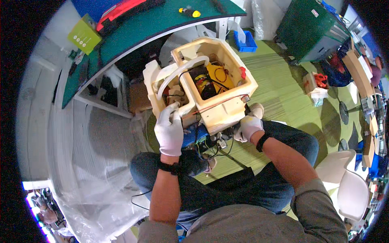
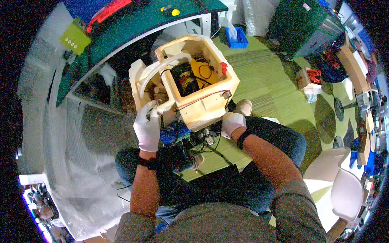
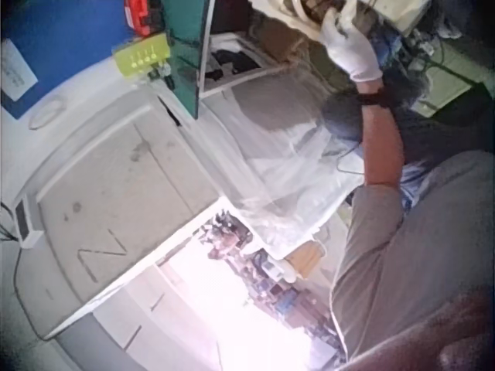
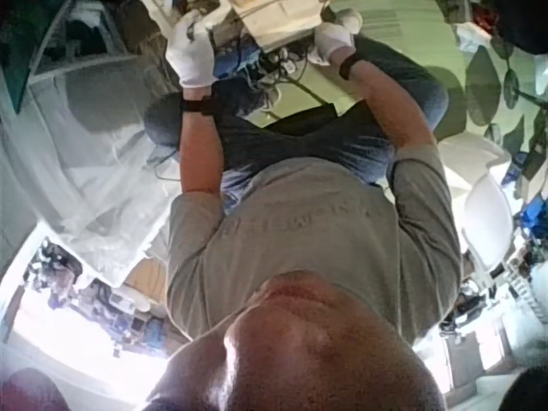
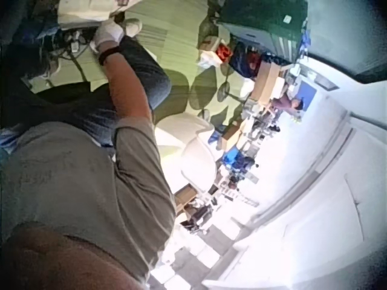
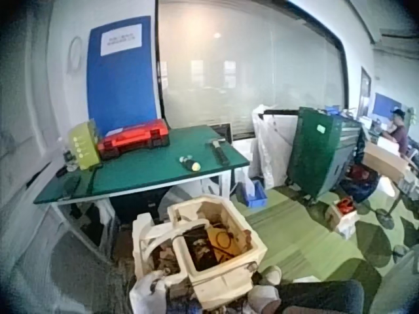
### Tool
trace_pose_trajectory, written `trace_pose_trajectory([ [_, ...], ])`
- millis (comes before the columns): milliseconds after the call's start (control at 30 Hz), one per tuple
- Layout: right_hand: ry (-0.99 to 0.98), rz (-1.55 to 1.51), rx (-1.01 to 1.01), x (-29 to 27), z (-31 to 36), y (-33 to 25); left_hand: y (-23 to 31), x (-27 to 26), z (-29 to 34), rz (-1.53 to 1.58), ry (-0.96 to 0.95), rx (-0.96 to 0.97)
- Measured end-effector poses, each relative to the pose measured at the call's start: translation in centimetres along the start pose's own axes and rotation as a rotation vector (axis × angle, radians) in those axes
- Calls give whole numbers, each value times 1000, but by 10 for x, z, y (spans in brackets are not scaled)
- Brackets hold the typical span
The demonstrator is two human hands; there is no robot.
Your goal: Routing and connecting wires inside a yellow electro-mechanical housing unit.
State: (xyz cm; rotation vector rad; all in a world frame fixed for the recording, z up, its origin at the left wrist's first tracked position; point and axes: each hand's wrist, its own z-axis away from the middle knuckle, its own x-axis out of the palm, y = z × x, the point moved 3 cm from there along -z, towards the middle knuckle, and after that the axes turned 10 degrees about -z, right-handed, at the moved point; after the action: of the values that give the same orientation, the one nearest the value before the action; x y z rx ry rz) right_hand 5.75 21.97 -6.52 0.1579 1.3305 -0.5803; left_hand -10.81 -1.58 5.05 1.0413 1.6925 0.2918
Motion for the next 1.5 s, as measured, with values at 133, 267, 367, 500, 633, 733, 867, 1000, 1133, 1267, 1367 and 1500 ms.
trace_pose_trajectory([
  [133, 16, 74, -16, 5, -2, 3, 1, 1, -2, 25, 18, 31],
  [267, 46, 76, 34, 7, -5, 3, 5, -2, -3, 9, 23, 5],
  [367, 24, 106, 9, 15, -7, 12, 2, 8, 3, 4, 10, 45],
  [500, -141, 21, 65, 13, -9, 6, 9, 8, 5, -60, -43, 151],
  [633, -33, -61, 19, 7, -4, 1, 7, 13, 12, -90, -114, 174],
  [733, 124, -69, 39, 38, -14, 16, 20, 15, 10, -125, -173, 201],
  [867, 200, -97, -3, 26, -5, 18, 36, 17, 12, -110, -221, 213],
  [1000, 115, -163, -5, 17, -12, 16, 30, 18, 13, -100, -209, 203],
  [1133, 166, -293, 61, 14, -19, 8, 22, 13, 12, -95, -197, 217],
  [1267, 183, -486, 200, 36, -30, 44, 46, 24, 14, -100, -250, 253],
  [1367, -15, -118, 23, 18, -31, 35, 22, 24, 17, -76, -271, 243],
  [1500, -46, -91, 35, 10, -28, 52, 41, 22, 13, -71, -291, 201],
])
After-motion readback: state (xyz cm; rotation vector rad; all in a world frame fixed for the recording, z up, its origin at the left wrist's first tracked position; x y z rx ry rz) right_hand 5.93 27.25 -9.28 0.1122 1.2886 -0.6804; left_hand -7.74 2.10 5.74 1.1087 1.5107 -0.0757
